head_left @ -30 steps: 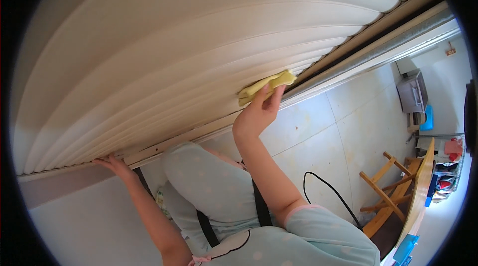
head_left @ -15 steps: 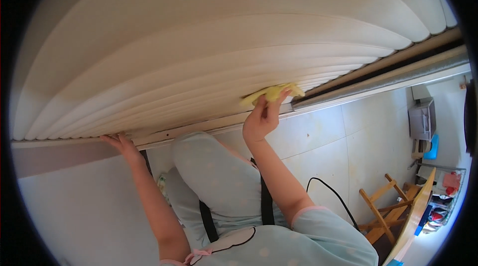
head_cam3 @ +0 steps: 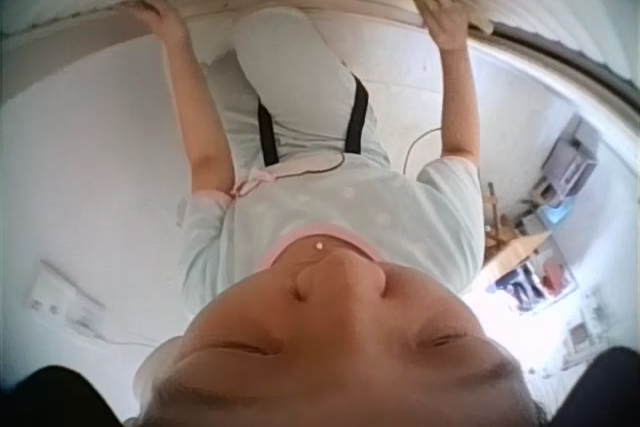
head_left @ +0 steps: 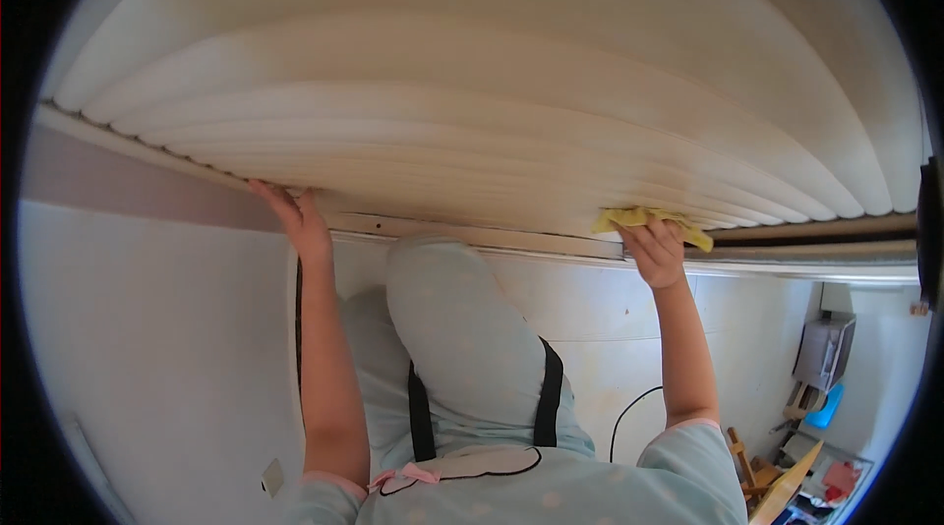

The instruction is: Wiping a sliding closet door with a yellow cloth.

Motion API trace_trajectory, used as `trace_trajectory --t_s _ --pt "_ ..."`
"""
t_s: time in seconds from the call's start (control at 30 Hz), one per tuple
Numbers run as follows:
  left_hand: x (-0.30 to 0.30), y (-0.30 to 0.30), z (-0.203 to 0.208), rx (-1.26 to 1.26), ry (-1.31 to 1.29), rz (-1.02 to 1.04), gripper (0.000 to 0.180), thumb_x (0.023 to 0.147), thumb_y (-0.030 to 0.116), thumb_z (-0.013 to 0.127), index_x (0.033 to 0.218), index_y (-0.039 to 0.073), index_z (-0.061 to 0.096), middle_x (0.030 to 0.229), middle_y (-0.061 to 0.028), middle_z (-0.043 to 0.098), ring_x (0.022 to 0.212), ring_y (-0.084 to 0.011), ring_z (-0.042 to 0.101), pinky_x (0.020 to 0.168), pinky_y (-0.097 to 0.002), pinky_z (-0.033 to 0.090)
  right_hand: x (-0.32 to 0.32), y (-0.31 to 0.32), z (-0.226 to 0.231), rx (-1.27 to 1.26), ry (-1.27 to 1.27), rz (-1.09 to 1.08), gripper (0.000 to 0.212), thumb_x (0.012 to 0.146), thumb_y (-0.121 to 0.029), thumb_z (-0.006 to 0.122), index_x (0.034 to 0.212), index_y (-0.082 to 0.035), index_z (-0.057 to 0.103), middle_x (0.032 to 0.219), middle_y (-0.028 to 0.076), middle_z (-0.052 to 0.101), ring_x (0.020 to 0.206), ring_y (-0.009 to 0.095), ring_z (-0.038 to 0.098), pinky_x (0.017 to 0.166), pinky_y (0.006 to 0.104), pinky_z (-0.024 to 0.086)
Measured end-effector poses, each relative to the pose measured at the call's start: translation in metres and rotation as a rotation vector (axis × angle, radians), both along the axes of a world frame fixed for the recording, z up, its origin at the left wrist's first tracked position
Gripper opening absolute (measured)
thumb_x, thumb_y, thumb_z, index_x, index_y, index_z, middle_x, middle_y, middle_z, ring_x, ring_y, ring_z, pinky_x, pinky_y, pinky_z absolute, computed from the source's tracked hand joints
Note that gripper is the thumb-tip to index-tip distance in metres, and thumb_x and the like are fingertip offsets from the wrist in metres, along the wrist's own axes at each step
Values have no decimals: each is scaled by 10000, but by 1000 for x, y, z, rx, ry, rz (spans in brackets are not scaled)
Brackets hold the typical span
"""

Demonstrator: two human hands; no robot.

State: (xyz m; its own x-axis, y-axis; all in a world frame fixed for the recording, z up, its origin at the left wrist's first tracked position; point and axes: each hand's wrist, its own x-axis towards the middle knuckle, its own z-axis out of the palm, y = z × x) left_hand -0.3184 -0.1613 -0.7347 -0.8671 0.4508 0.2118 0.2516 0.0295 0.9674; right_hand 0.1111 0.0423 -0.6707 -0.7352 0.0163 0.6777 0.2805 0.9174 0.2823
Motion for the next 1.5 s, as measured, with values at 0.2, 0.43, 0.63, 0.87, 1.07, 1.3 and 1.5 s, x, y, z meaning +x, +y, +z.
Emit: trace_trajectory --t_s 0.2,0.43,0.63,0.87,1.07,1.3,1.5 --pt "0 3 -5 -27 106 23 864 936 38 510 1525 95 -120 1594 -167 -128 1479 -301 44 1173 -385 90 -139 -36 -2 49 41 124 261 788 -145 693 1049 -151 712 1137 -45 669 1056 88 614 858 264 430" --pt "-8 -7 -20 -91 247 80 918 849 0 577 1526 34 -42 1594 -204 -49 1480 -319 8 1184 -386 57 -153 -45 10 70 -91 104 208 819 -164 692 1026 -181 689 1145 -48 668 1055 96 624 877 279 419" --pt "7 7 -41 -153 248 159 942 759 -38 595 1515 -16 33 1574 -257 50 1465 -382 65 1190 -410 101 -97 -28 15 86 -220 51 115 795 -126 718 891 -182 747 986 -47 685 1006 95 643 795 291 375" --pt "1 -19 -40 -190 193 158 924 748 -70 581 1517 -7 73 1563 -236 157 1433 -420 183 1163 -420 198 -266 -90 20 78 -153 180 186 832 -109 622 984 -157 719 1118 -25 681 1057 113 634 831 254 431" --pt "5 -7 -47 -94 119 120 938 758 -59 597 1528 25 68 1580 -197 142 1441 -404 181 1116 -483 260 -404 -123 24 64 -110 341 214 809 -119 600 998 -70 686 1209 59 635 1148 165 592 979 301 418" --pt "12 -1 -49 -169 -4 224 977 778 -32 611 1541 92 14 1599 -139 93 1451 -402 147 1085 -609 239 -372 -127 37 52 -201 296 276 797 -79 567 1043 -99 690 1179 17 648 1156 172 601 922 308 448" --pt "12 -8 -41 -217 -57 234 976 784 -49 591 1549 178 31 1603 -103 116 1447 -407 152 1079 -622 240 -320 -114 35 134 -256 193 326 820 -45 544 1102 -114 694 1196 15 646 1167 177 598 900 310 435"
